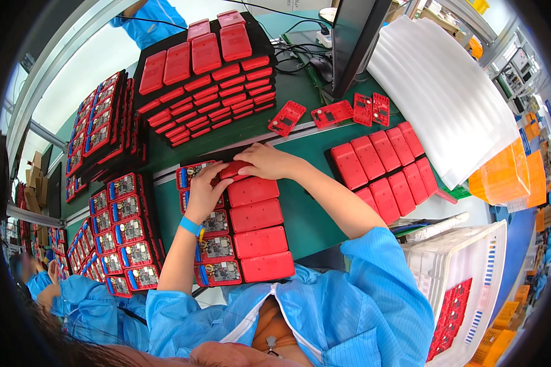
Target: The person picks up a red plastic cover, aligns it over a circuit board, and presses it down by hand. They repeat this process for several units, occasionally placing a small black component into a cover before assembly.
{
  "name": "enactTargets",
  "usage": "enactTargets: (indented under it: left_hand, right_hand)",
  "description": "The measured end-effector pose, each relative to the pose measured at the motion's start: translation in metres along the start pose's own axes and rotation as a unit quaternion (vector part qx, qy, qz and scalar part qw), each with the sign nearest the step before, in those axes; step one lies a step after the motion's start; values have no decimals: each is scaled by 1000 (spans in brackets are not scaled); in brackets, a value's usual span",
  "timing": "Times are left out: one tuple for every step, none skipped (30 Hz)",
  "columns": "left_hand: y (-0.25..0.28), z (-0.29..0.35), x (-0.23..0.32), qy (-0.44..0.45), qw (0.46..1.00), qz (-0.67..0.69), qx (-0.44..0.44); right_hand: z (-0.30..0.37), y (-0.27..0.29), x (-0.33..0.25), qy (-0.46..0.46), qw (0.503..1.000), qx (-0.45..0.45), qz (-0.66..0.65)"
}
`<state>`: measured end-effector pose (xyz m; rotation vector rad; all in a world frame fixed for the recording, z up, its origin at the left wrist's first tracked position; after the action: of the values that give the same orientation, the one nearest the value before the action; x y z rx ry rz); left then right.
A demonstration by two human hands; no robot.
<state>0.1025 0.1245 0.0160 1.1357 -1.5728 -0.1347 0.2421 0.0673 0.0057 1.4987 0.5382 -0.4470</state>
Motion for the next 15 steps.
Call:
enactTargets:
  left_hand:
    - [1,-1,3,0,1000,0,0]
    - [-1,-2,6,-1,998,-58,-26]
    - [-2,-3,9,-4,992,-117,-52]
    - [-1,-3,10,-3,992,-117,-51]
    - [-4,-2,5,27,992,-101,-76]
    - [-6,-1,0,57,990,-85,-101]
    - [-6,-3,-5,58,989,-84,-103]
    - [-8,-5,-12,61,990,-69,-112]
    - [-10,-5,-17,63,989,-53,-120]
    - [-11,-5,-15,62,989,-54,-120]
    - [-12,-5,-11,57,990,-55,-117]
    - [-12,-5,-9,52,990,-56,-115]
    - [-12,-5,-8,51,990,-58,-115]
    - [-12,-4,-10,60,991,-44,-111]
    - [-13,-3,-12,69,991,-30,-108]
  right_hand:
    - [3,0,-3,22,999,24,24]
    - [6,0,-6,44,997,48,49]
    - [7,-3,-5,44,997,49,49]
    - [8,-5,-8,45,995,55,70]
    - [9,-6,-10,47,993,62,92]
    - [8,-6,-12,49,993,62,92]
    - [9,-4,-16,61,991,73,98]
    - [10,-2,-19,74,988,85,104]
    - [10,-2,-19,74,988,84,102]
    - [11,0,-22,92,984,106,113]
    - [13,3,-25,110,978,128,123]
    - [13,3,-25,110,978,129,124]
    - [13,4,-25,121,976,137,121]
    - [14,6,-26,130,974,145,117]
    - [13,5,-25,130,974,146,117]
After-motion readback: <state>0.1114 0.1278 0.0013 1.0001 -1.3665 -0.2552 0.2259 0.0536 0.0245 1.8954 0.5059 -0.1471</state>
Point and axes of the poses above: each hand's wrist, its own z-axis away from the middle knuckle, its own y-axis out of the back of the hand, x = y × z, the point moved 9 cm from there along -z, towards the middle knuckle, and after that the axes turned 9 degrees about -y, right-handed, at the moved point
